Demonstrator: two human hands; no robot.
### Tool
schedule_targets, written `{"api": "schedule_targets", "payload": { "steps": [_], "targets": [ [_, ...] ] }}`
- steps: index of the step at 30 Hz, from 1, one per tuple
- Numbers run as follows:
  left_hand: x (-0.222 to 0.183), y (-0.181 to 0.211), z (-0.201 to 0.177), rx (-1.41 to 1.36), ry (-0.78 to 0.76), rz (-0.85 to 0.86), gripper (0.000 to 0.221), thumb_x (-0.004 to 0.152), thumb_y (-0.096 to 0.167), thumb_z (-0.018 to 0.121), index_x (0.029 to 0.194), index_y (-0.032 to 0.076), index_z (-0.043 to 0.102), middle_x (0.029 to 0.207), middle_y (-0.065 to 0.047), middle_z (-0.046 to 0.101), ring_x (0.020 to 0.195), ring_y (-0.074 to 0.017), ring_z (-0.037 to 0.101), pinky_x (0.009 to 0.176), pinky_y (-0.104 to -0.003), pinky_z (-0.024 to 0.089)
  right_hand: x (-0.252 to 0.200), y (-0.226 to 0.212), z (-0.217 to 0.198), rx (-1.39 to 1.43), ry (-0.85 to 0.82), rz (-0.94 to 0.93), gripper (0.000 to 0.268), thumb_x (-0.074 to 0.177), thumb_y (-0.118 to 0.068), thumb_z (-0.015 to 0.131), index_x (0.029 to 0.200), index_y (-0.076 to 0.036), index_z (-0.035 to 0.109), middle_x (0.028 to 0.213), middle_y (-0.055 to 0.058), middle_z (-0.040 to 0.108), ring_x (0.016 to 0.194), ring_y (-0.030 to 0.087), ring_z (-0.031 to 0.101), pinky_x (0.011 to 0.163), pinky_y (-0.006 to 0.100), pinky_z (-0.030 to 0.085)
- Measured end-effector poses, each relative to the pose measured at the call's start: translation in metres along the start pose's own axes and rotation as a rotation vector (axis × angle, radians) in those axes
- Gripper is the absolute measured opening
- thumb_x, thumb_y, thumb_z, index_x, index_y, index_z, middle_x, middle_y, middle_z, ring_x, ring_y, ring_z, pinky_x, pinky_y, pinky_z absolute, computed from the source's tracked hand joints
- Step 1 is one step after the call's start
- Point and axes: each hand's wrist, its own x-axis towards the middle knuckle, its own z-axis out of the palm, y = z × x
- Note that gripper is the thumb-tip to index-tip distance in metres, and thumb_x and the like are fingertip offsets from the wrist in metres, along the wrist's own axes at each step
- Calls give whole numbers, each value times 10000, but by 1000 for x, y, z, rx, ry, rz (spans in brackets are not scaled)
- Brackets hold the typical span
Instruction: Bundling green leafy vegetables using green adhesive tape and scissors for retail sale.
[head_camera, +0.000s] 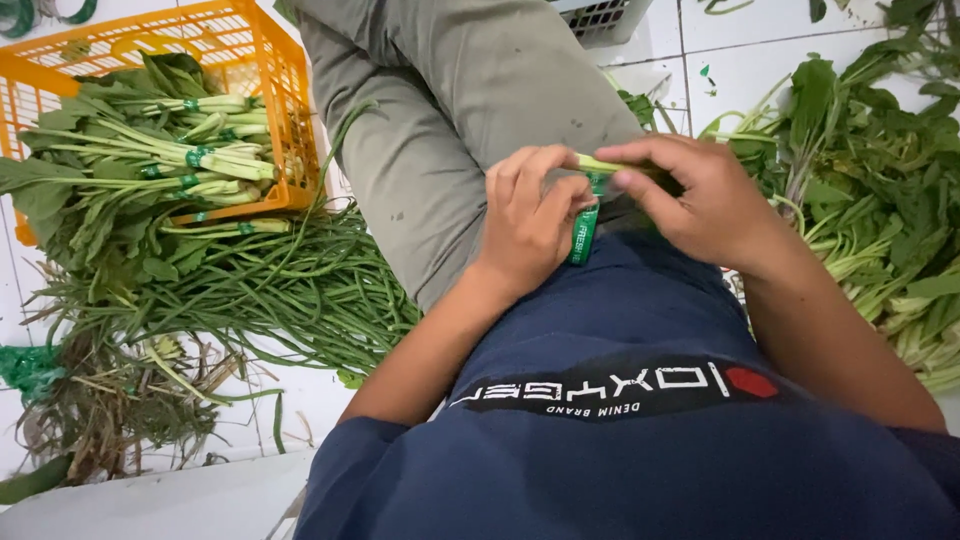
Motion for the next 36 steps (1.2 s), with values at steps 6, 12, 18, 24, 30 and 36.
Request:
{"api": "schedule_targets", "payload": {
  "steps": [6,12,18,24,30,36],
  "targets": [
    [-2,2,0,-20,-4,-65,153,903,46,734,1006,73,625,1240,-53,624,1110,-245,620,1003,-410,338,-6,3,9,7,-6,51,241,948,-20,707,1185,-8,747,822,104,700,571,185,506,544,309,404],
    [-1,3,-2,-165,-11,-109,152,911,42,703,1028,53,606,1164,-65,668,1047,-258,629,978,-401,399,-6,1,15,47,-11,-37,222,940,22,684,1156,36,734,940,124,738,605,183,562,573,288,442],
    [2,6,-6,-529,-38,-330,114,907,-15,687,968,34,605,1057,-80,671,903,-219,649,823,-309,526,-7,1,13,49,-24,-39,246,892,-40,771,1123,35,729,849,79,659,557,155,454,510,278,355],
    [-10,-15,4,-1093,-107,-700,476,910,22,745,1220,92,391,1024,-92,704,896,-147,671,844,-264,554,-9,4,16,60,21,-50,170,918,42,728,1083,37,769,945,100,698,633,164,510,563,269,395],
    [-9,-27,6,-1149,-168,-718,340,912,46,732,1169,64,510,875,-11,643,762,-71,576,702,-192,450,-14,4,23,173,92,46,326,896,76,752,1208,26,673,868,89,702,628,146,548,572,253,419],
    [-14,-44,8,-1245,-236,-694,458,949,-12,720,1330,63,478,1140,-111,673,1038,-181,684,917,-287,568,-16,21,27,-95,159,-128,139,938,53,820,1069,87,791,894,182,719,662,248,555,596,332,419]
  ]
}}
